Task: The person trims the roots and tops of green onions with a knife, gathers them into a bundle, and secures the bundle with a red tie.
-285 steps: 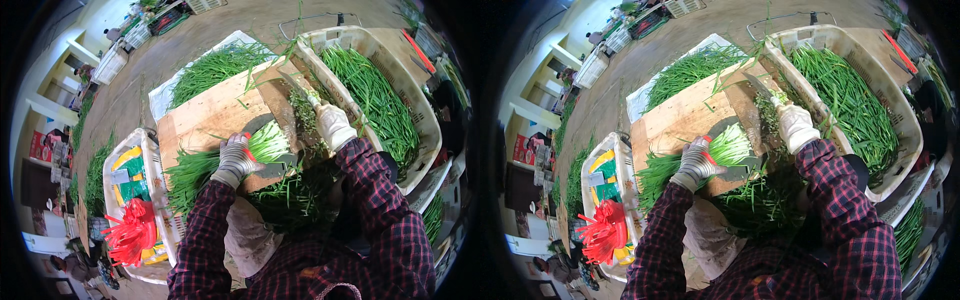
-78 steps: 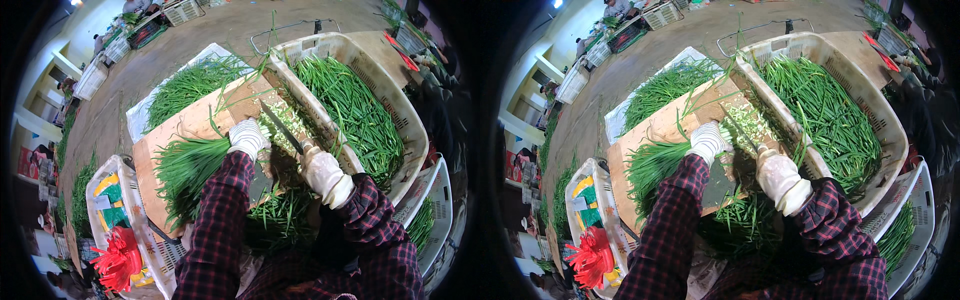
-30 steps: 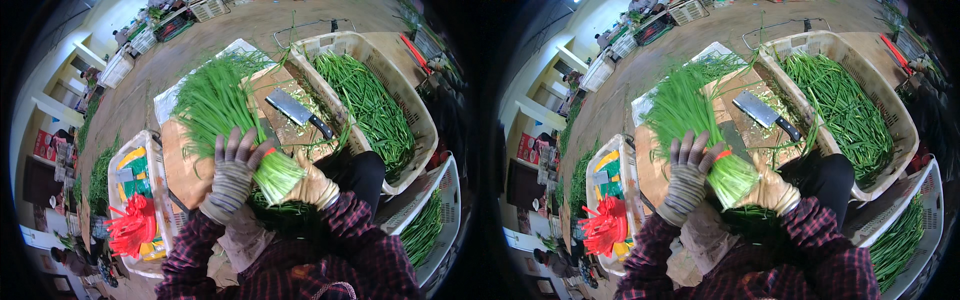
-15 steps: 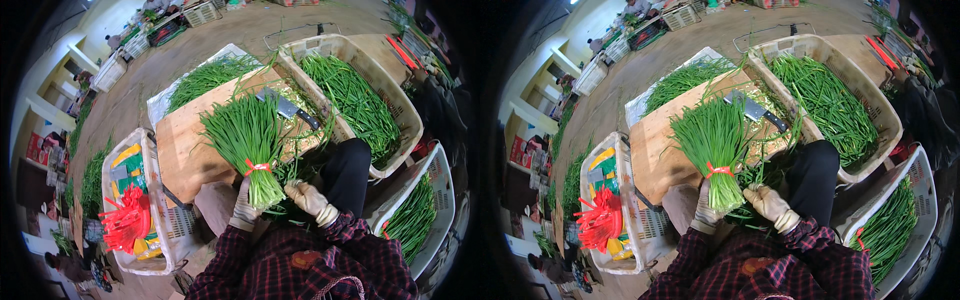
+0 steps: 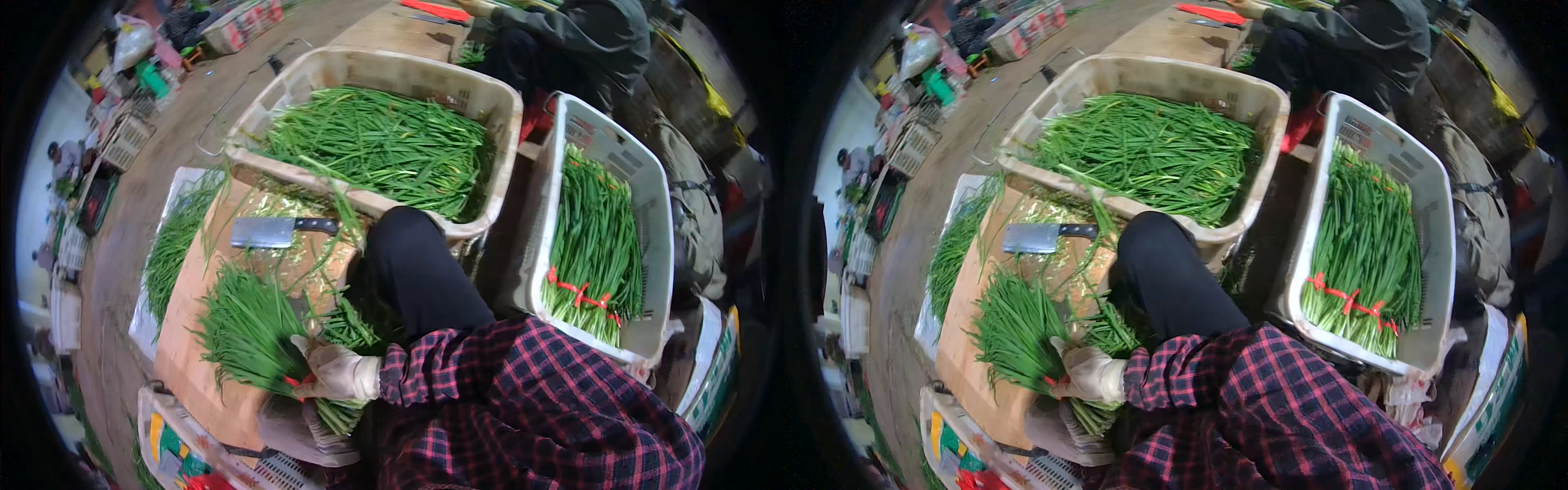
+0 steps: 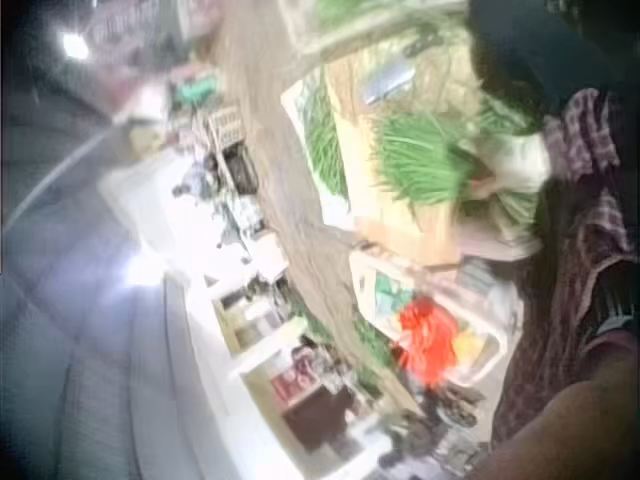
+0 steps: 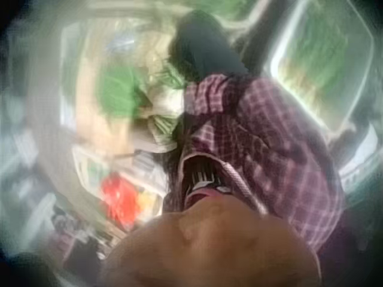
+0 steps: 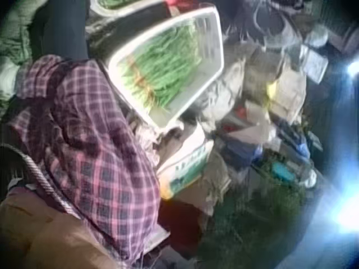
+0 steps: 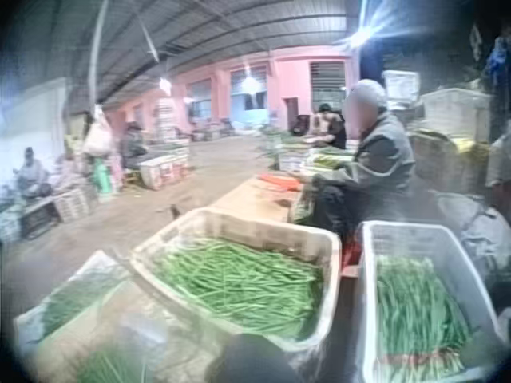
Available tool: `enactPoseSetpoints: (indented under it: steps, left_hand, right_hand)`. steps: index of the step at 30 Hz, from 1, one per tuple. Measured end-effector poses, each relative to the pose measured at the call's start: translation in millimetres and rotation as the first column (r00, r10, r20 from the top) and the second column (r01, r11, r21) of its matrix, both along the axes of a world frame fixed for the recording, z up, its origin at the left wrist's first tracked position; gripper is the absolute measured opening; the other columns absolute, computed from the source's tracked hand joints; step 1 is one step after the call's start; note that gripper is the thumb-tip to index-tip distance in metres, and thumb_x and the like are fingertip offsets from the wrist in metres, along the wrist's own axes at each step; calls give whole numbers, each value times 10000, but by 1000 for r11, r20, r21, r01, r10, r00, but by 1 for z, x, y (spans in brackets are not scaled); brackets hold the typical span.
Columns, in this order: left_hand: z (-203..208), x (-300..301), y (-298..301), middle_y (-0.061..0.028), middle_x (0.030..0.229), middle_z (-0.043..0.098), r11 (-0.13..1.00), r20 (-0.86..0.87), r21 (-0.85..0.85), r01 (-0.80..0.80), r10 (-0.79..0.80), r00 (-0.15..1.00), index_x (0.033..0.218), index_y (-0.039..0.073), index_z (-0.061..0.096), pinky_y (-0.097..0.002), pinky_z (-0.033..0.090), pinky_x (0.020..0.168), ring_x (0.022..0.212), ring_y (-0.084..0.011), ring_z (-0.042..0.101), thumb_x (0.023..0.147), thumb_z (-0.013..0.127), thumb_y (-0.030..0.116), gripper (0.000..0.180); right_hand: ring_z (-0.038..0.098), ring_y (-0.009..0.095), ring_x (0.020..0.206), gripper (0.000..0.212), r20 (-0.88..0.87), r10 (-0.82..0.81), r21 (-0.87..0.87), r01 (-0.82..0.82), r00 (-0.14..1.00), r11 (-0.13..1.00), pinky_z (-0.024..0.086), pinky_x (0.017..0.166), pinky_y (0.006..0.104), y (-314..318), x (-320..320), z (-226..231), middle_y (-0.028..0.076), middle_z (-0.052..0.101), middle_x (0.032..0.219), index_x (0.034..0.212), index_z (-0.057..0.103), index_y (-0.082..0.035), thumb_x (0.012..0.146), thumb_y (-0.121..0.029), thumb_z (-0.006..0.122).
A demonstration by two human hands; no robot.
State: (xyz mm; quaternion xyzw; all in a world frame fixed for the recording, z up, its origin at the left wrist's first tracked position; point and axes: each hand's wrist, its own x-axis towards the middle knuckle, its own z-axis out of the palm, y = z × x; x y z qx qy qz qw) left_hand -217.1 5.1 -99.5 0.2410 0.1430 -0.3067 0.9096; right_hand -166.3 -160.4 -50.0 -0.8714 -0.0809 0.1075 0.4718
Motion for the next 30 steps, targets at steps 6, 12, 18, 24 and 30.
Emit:
enactPoseSetpoints:
  steps: [6, 12, 18, 24, 30]
  left_hand:
    - [19, -9, -31, -69, 1408, 439, 955, 41, 295, 15, -28, 999, 1434, 91, 361, -401, 326, 1088, 1271, -239, 422, 933, 499, 497, 659]
    - [78, 7, -55, -127, 1344, 480, 979, -12, 202, 34, -33, 999, 1386, 60, 398, -370, 390, 1049, 1208, -231, 489, 904, 574, 486, 666]
    - [80, 6, -42, -86, 1221, 586, 965, -82, 252, 73, -54, 995, 1301, 53, 488, -329, 435, 978, 1105, -173, 553, 851, 671, 460, 633]
    - [42, 35, -35, -89, 1069, 665, 993, -73, 105, -54, 62, 995, 1205, 67, 579, -386, 519, 863, 910, -207, 645, 851, 675, 438, 521]
    - [46, 49, -63, -63, 1086, 647, 928, 204, 222, -299, 256, 945, 1233, 60, 541, -360, 519, 846, 955, -184, 625, 781, 790, 261, 554]
  right_hand:
    - [603, 351, 980, 956, -512, 189, 271, -52, 838, 961, 456, 831, 359, -56, 7, 26, 281, 624, 980, 1163, 494, 180, 720, -643, 691]
    - [613, 223, 993, 860, -608, 82, 326, 154, 790, 933, 481, 889, 305, -33, 23, -10, 160, 648, 1090, 1219, 507, 86, 681, -522, 791]
    - [595, 154, 909, 543, -533, 16, 577, 349, 846, 739, 482, 811, 292, -46, -9, -8, 111, 653, 1023, 1136, 568, 69, 799, -306, 769]
    - [514, 72, 749, 315, -560, 0, 524, 355, 828, 774, 435, 709, 231, -45, -16, 7, 17, 620, 847, 1018, 605, 23, 859, -227, 714]
    - [651, 145, 757, 250, -585, 106, 698, 433, 804, 570, 545, 703, 292, -64, -22, 8, 50, 670, 893, 1006, 619, -21, 895, -243, 648]
